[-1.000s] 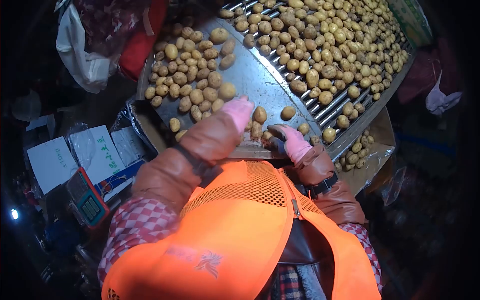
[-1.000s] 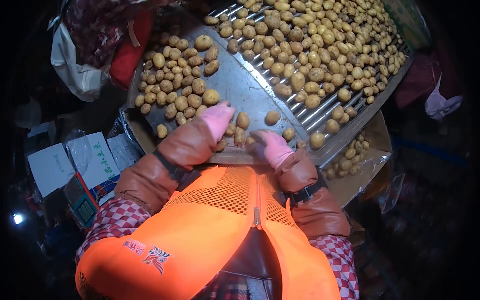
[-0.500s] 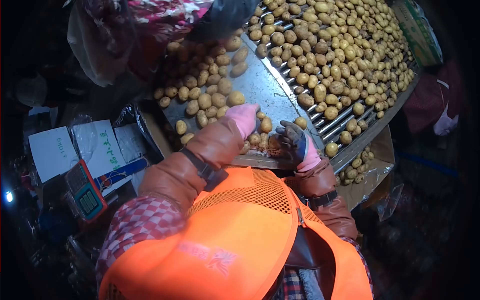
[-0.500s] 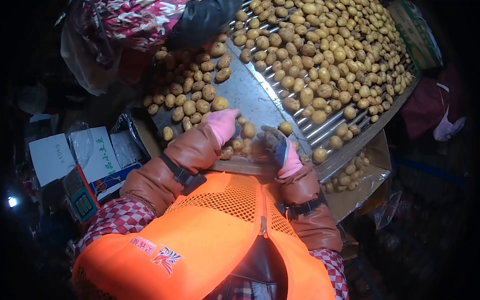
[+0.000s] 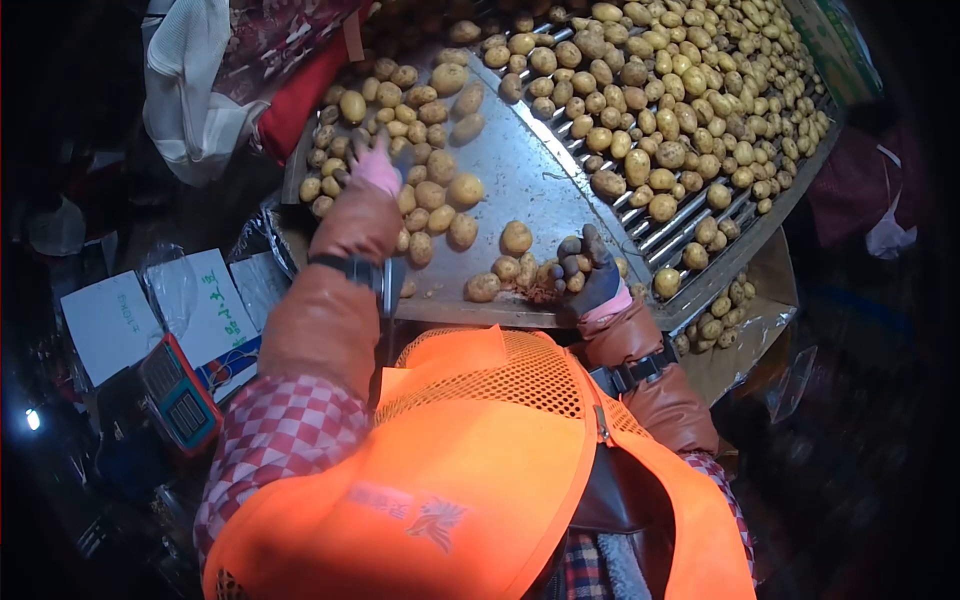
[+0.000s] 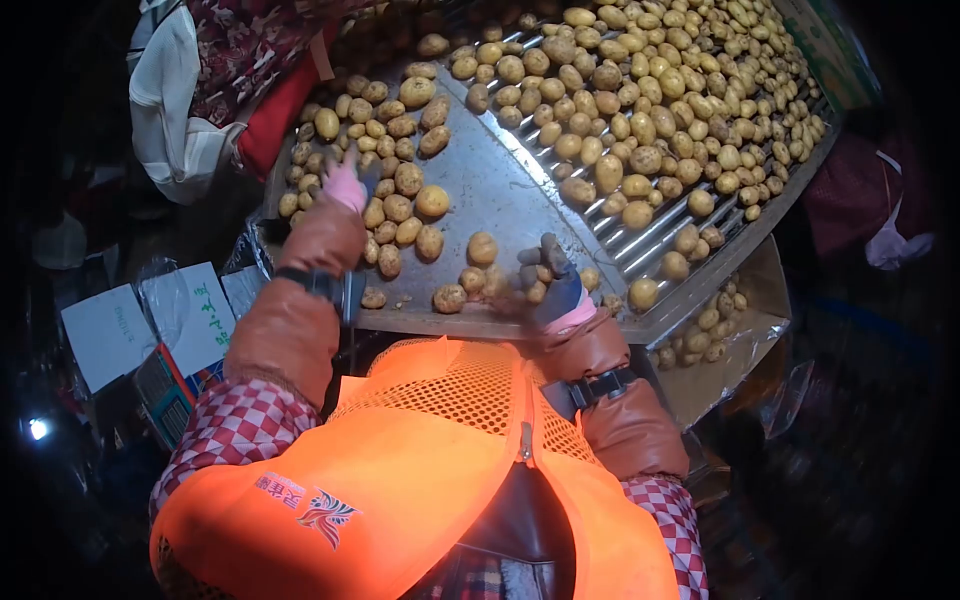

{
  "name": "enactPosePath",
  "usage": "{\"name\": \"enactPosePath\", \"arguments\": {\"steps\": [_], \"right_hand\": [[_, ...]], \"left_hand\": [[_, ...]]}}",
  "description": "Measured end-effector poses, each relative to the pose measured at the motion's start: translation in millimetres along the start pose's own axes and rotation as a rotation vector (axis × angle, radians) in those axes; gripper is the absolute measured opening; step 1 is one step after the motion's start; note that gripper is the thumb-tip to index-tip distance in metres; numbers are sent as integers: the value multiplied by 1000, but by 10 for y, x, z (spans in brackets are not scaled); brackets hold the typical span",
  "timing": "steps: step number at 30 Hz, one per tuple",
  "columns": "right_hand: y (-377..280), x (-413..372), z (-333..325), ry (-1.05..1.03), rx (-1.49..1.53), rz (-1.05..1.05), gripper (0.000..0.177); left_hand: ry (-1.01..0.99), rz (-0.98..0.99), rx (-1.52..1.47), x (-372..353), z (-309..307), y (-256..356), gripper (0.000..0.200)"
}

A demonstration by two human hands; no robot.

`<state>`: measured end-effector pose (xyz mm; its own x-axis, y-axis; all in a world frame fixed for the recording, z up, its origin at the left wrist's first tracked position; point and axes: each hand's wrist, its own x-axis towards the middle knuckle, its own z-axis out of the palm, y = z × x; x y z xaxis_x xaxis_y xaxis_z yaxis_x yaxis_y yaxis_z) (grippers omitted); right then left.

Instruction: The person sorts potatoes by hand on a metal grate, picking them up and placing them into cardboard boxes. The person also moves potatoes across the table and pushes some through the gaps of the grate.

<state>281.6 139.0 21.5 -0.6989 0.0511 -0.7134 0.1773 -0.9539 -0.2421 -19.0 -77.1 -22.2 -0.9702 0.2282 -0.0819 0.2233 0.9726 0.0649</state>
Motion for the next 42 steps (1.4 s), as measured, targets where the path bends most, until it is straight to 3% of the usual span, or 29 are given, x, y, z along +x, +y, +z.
{"name": "enactPosePath", "arguments": {"steps": [1, 2, 3, 4, 6, 8, 9, 11, 12, 14, 18, 20, 21, 24, 25, 26, 27, 28, 32, 33, 34, 35, 36, 37, 38, 40, 42], "right_hand": [[-15, -95, 124, 134, -117, -75, 44], [-25, -78, 69, 134, -111, -76, 44], [-62, -64, -40, 69, -134, -99, 46], [-101, -73, -117, 5, -156, -121, 48], [-133, -107, -189, 12, -197, -143, 51], [-151, -199, -209, -166, -313, -241, 47], [-164, -149, -284, -213, -192, -156, 45], [-120, -146, -200, -134, -239, -134, 44], [-104, -148, -166, -60, -288, -112, 44], [-68, -133, -145, -154, -227, -95, 46], [-113, -275, 61, -163, -349, 20, 49], [-97, -276, 105, -161, -310, 100, 55], [-72, -183, -16, -357, -92, 151, 63], [62, -151, -7, -364, -108, 10, 68], [-23, -184, 159, -491, -296, -29, 69], [-16, -144, 93, -497, -297, -35, 69], [6, -103, -40, -421, -64, 39, 68], [-29, -130, -80, -338, 164, 113, 67], [-352, -546, -536, -311, 188, -272, 57], [-415, -783, -515, -79, 263, -376, 47], [-505, -913, -777, -73, 440, -500, 39], [-657, -933, -1796, -446, 426, -491, 44], [-763, -1281, -1671, -306, 437, -623, 46], [-789, -1484, -1575, -320, 424, -581, 46], [-779, -1468, -1549, -322, 421, -584, 46], [-720, -1393, -1427, -112, 311, -665, 46], [-577, -1278, -1237, 96, 207, -746, 45]], "left_hand": [[-122, 74, 60, -159, 45, 4, 67], [-63, 210, 57, -387, 15, 1, 69], [-244, 207, 11, -586, -182, 33, 67], [-247, 212, 14, -674, -277, -5, 67], [-495, 85, -80, -739, -414, -73, 69], [-388, -3, -86, -820, -476, 93, 66], [-319, 193, -112, -870, -598, 256, 62], [-215, 521, -204, -1031, -685, 626, 55], [-231, 524, -192, -1092, -558, 773, 49], [-456, 479, 66, -967, -354, 1002, 45], [-454, 427, 42, -813, -392, 983, 42], [-484, 321, -177, -739, -445, 915, 43], [-507, 315, -253, -828, -645, 935, 46], [-598, 573, -677, -1256, -796, 1016, 47], [-590, 578, -672, -1174, -767, 1013, 47], [-365, 586, -506, -1041, -710, 1001, 48], [-141, 588, -343, -904, -678, 1026, 49], [-261, 437, -71, -750, -885, 1171, 55], [-268, 528, 73, -508, -278, 1066, 46], [-322, 570, 98, -523, -259, 1093, 41], [-318, 575, 93, -594, -257, 1086, 41], [-349, 537, 10, -702, -251, 1043, 41], [-377, 498, -73, -751, -252, 1017, 42], [-376, 499, -75, -732, -262, 1006, 42], [-388, 394, -185, -710, -281, 989, 40], [-411, 181, -403, -674, -347, 1001, 50], [-474, 223, -681, -838, -398, 1126, 53]]}}
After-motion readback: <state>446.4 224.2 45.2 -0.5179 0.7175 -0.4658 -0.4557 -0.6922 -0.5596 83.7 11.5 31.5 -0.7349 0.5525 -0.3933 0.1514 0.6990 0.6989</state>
